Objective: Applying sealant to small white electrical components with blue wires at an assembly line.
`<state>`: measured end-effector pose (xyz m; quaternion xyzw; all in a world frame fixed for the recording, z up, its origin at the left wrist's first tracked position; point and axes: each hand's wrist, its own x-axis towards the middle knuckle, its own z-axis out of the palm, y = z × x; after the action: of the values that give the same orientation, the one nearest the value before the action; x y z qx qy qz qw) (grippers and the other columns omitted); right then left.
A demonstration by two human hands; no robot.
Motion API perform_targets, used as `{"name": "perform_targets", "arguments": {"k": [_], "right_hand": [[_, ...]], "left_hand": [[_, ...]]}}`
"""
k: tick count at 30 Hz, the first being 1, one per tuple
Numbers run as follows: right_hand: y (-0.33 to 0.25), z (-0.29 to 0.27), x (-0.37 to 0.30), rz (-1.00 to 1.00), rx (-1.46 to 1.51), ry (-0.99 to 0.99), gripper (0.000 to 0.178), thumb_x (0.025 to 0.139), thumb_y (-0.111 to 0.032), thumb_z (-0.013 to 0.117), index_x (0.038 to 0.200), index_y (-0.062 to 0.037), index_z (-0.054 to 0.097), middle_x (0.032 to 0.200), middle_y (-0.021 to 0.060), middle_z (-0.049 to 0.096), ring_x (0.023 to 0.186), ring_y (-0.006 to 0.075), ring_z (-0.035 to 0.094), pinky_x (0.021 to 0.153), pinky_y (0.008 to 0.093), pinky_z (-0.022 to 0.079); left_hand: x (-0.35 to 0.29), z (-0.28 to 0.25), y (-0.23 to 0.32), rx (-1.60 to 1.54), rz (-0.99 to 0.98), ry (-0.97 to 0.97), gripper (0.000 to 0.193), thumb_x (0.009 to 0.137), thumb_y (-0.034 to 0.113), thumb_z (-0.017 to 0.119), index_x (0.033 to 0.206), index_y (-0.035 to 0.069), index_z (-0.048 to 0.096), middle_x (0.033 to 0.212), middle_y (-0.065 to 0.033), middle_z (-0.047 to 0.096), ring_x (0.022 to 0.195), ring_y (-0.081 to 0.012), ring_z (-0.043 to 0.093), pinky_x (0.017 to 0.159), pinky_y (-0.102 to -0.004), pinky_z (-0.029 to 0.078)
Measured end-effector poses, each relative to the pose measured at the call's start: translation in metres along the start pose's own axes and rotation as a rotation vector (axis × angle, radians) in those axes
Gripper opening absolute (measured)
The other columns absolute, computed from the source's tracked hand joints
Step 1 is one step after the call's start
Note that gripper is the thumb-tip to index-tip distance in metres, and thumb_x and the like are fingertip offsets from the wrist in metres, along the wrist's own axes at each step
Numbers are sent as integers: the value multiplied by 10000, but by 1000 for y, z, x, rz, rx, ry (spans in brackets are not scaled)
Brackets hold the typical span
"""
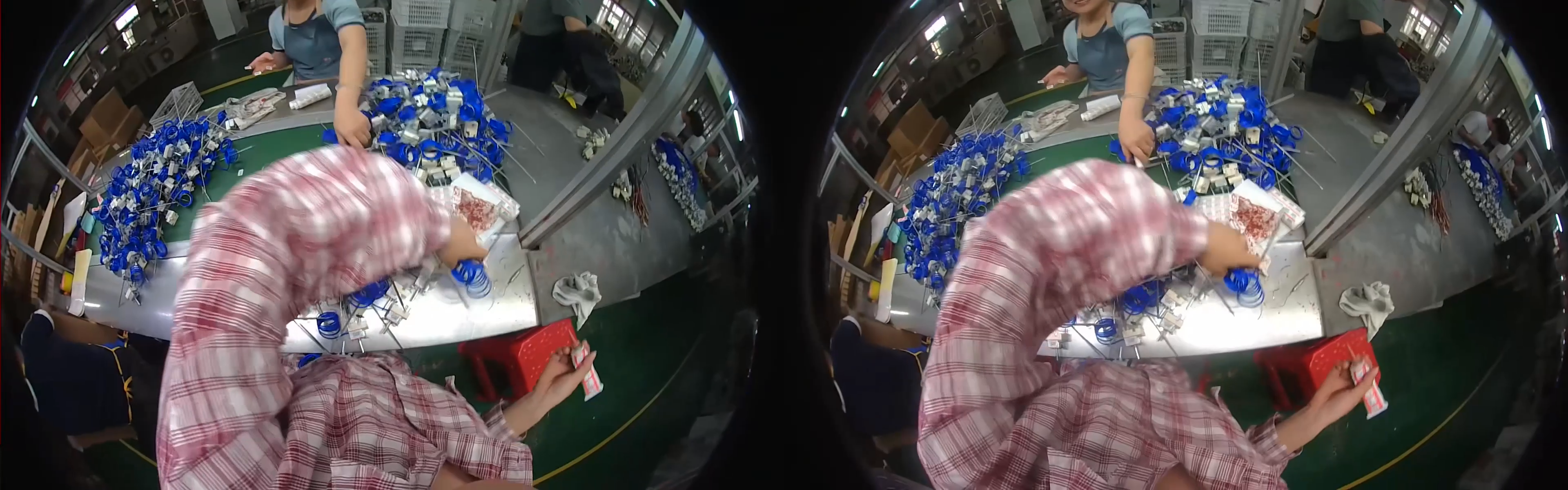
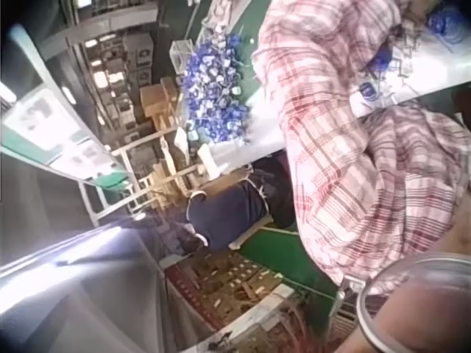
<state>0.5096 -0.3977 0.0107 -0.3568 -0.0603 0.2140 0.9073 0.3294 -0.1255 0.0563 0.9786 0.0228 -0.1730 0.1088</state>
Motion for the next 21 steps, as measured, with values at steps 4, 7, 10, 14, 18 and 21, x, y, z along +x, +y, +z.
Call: {"name": "perform_targets", "arguments": {"k": [4,7,10,14,18,21], "right_hand": [[29,30,9,44,27,-88,236,846,-226,510,900,3,508,800,91,544,700,163,506,635,268,428],[68,59,7,43,-171,-297,203,812,-156,523,905,24,527,820,101,561,693,163,526,650,279,445],[95,108,-24,117,-569,-426,197,796,-115,548,924,33,553,737,67,559,615,132,517,617,251,443],[137,157,-67,247,-756,-841,192,727,-55,637,898,9,579,709,31,522,643,103,504,614,229,416],[165,195,-106,-280,-792,-1186,303,582,-43,727,828,17,560,854,84,535,710,191,523,635,262,422],[170,222,-117,-288,-692,-1272,220,583,0,680,779,-4,580,840,87,587,730,159,558,644,253,433]], "left_hand": [[-68,-45,-3,-90,36,269,415,675,195,624,1040,105,447,845,-158,576,786,-325,571,678,-416,440],[-121,-56,-6,-88,-34,444,432,710,169,605,1080,63,409,909,-158,556,833,-332,556,704,-422,430],[-159,-50,1,-81,-166,477,422,683,101,592,1063,78,409,892,-128,540,841,-310,523,740,-400,411],[-196,-30,10,-269,-312,518,425,682,91,592,1070,73,420,924,-142,545,882,-311,529,754,-386,413],[-217,-9,10,-536,-359,778,427,693,90,605,1068,39,407,942,-166,543,860,-315,555,725,-345,437],[-238,-11,14,-746,-365,836,491,673,101,625,1098,41,386,942,-148,536,767,-288,555,692,-322,437]]}}
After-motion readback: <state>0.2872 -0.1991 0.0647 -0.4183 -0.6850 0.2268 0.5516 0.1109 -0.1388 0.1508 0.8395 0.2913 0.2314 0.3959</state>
